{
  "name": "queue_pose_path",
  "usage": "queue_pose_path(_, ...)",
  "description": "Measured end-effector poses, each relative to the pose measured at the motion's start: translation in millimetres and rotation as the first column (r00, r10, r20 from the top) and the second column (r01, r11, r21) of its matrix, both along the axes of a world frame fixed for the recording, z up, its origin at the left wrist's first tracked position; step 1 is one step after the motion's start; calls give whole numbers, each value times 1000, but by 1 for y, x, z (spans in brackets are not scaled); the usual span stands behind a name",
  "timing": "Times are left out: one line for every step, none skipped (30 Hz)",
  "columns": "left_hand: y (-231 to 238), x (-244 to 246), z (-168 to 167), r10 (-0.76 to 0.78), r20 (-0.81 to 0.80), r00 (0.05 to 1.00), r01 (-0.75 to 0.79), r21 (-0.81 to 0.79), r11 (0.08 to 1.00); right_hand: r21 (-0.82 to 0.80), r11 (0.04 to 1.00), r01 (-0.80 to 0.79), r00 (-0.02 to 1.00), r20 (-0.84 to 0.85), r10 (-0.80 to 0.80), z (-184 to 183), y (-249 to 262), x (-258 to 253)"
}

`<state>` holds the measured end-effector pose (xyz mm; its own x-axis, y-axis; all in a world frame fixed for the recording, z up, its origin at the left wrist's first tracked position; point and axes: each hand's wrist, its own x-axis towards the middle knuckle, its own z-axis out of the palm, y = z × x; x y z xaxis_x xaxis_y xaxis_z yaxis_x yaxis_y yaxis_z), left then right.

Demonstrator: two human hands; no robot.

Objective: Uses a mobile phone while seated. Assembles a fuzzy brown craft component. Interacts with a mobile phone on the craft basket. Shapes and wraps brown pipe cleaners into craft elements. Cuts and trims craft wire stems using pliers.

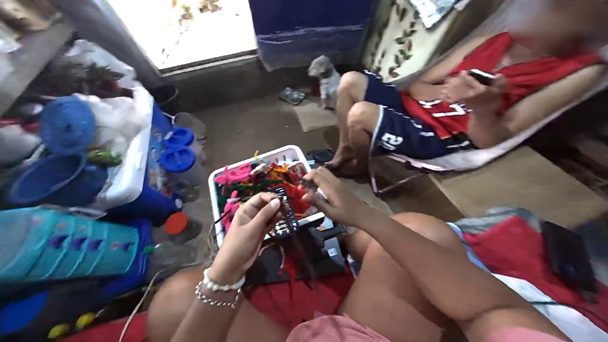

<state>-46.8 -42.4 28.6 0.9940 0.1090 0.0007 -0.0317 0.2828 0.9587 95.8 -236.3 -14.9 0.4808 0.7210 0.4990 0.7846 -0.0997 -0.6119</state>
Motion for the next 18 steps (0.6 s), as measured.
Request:
queue_pose_path(3,1,0,43,22,999,-44,53,998,32,999,1,997,-80,2,-1,3,2)
queue_pose_path(5,1,0,69,35,997,-72,91,993,57,998,-19,990,-138,27,0,4,2)
queue_pose_path(7,0,0,81,46,996,-86,126,988,73,995,-69,982,-168,80,2,4,0)
queue_pose_path(8,-1,-1,83,60,995,-92,171,981,79,988,-133,976,-163,145,5,4,-2)
queue_pose_path(8,-2,-2,75,79,994,-91,227,970,70,979,-190,972,-128,198,6,5,-6)
queue_pose_path(9,-3,-2,66,103,993,-93,287,953,49,972,-228,970,-78,232,7,5,-9)
queue_pose_path(9,-4,-3,61,124,990,-100,337,936,22,969,-244,969,-23,245,8,4,-13)
queue_pose_path(8,-5,-4,59,139,989,-107,366,925,-5,968,-249,968,18,249,8,4,-16)
queue_pose_path(8,-6,-5,56,147,988,-107,369,923,-26,968,-250,967,48,251,7,3,-17)
queue_pose_path(8,-6,-4,51,145,988,-101,359,928,-40,968,-247,966,70,250,7,2,-18)
queue_pose_path(8,-6,-4,43,136,990,-87,338,937,-49,970,-240,966,86,243,6,1,-18)
queue_pose_path(8,-6,-4,33,125,992,-71,304,950,-54,972,-230,967,97,235,5,1,-18)
queue_pose_path(8,-6,-3,27,111,993,-56,261,964,-60,973,-223,968,101,228,4,0,-17)
queue_pose_path(8,-6,-3,19,93,995,-39,218,975,-65,974,-215,970,100,221,4,0,-16)
queue_pose_path(8,-5,-3,6,74,997,-19,178,984,-67,976,-208,972,96,214,4,-1,-15)
queue_pose_path(8,-5,-2,-8,56,998,0,146,989,-67,977,-202,974,93,207,4,-1,-15)
queue_pose_path(7,-5,-2,-22,38,999,17,116,993,-64,978,-197,975,93,202,4,-1,-15)
queue_pose_path(6,-5,-2,-39,19,999,37,79,996,-60,979,-194,975,96,199,5,-1,-15)
